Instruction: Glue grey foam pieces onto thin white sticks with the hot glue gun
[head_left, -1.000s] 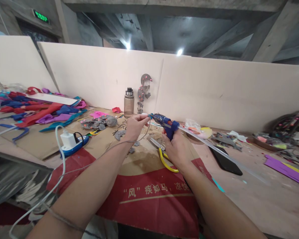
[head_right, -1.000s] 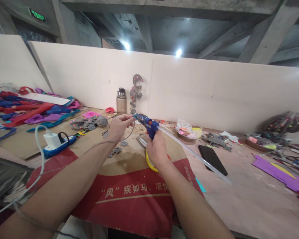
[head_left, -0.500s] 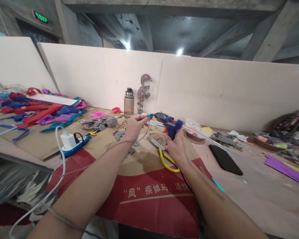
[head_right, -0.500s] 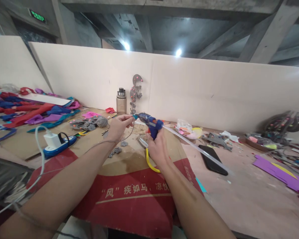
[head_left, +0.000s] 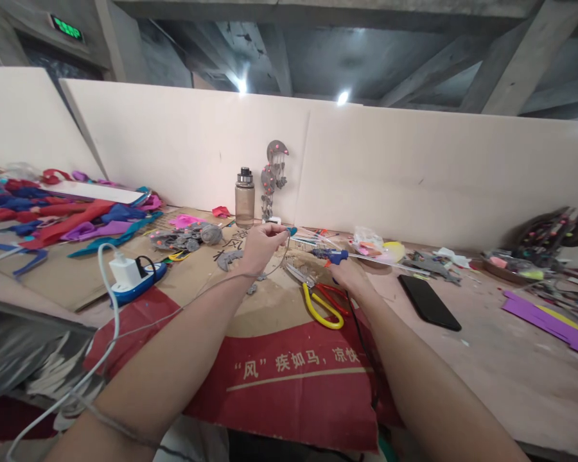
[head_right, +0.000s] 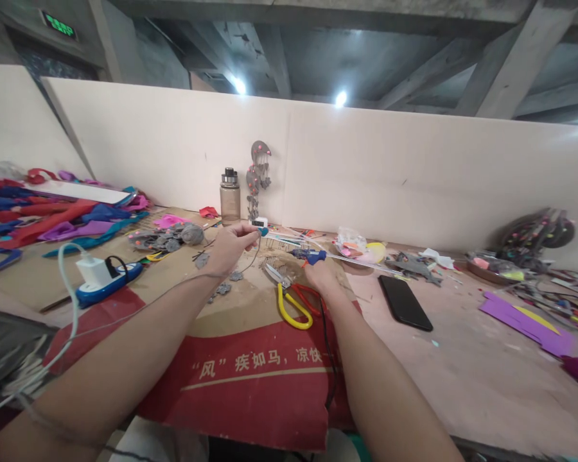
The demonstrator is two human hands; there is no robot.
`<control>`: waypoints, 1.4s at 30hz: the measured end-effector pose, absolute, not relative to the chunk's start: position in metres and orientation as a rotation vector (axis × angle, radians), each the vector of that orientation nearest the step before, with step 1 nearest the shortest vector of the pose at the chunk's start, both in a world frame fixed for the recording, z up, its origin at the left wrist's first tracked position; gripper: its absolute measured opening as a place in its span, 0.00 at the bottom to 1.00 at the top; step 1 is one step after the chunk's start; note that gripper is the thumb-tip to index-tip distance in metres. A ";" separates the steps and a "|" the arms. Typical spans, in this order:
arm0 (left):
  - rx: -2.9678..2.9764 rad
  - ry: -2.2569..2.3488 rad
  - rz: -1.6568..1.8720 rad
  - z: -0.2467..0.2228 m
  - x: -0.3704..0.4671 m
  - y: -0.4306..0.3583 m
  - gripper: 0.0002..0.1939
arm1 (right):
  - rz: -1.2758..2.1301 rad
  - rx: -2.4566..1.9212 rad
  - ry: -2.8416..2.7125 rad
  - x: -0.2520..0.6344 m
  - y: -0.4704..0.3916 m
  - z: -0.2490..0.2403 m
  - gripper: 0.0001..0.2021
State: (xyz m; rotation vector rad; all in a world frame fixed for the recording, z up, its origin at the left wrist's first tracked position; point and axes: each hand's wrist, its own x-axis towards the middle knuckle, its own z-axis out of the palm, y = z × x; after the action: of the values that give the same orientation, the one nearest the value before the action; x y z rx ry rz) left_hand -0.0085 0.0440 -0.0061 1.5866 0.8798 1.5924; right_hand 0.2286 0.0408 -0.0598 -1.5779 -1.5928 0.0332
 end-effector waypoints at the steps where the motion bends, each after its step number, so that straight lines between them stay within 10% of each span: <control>1: 1.615 0.887 1.581 -0.006 -0.008 0.043 0.12 | 0.034 -1.656 -1.573 0.228 0.041 -0.061 0.10; 8: 1.802 1.028 1.590 0.001 -0.003 0.029 0.09 | -0.149 -1.658 -1.413 0.204 0.021 -0.039 0.12; 18: 2.300 1.200 1.633 -0.003 0.002 0.020 0.09 | 1.305 -0.734 -0.937 0.118 -0.019 -0.007 0.24; 27: 1.892 1.011 1.444 -0.001 0.011 0.015 0.04 | 0.763 -1.050 -1.260 0.138 -0.009 -0.014 0.06; 42: 1.756 0.804 1.392 -0.001 0.011 0.014 0.08 | 0.336 -1.152 -1.417 0.143 -0.016 -0.010 0.11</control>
State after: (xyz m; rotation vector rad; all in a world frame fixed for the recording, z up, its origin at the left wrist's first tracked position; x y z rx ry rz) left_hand 0.0114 0.0138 -0.0009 1.7556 0.8040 1.3923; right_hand 0.1433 -0.0158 -0.0102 -1.1525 -1.4172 0.3355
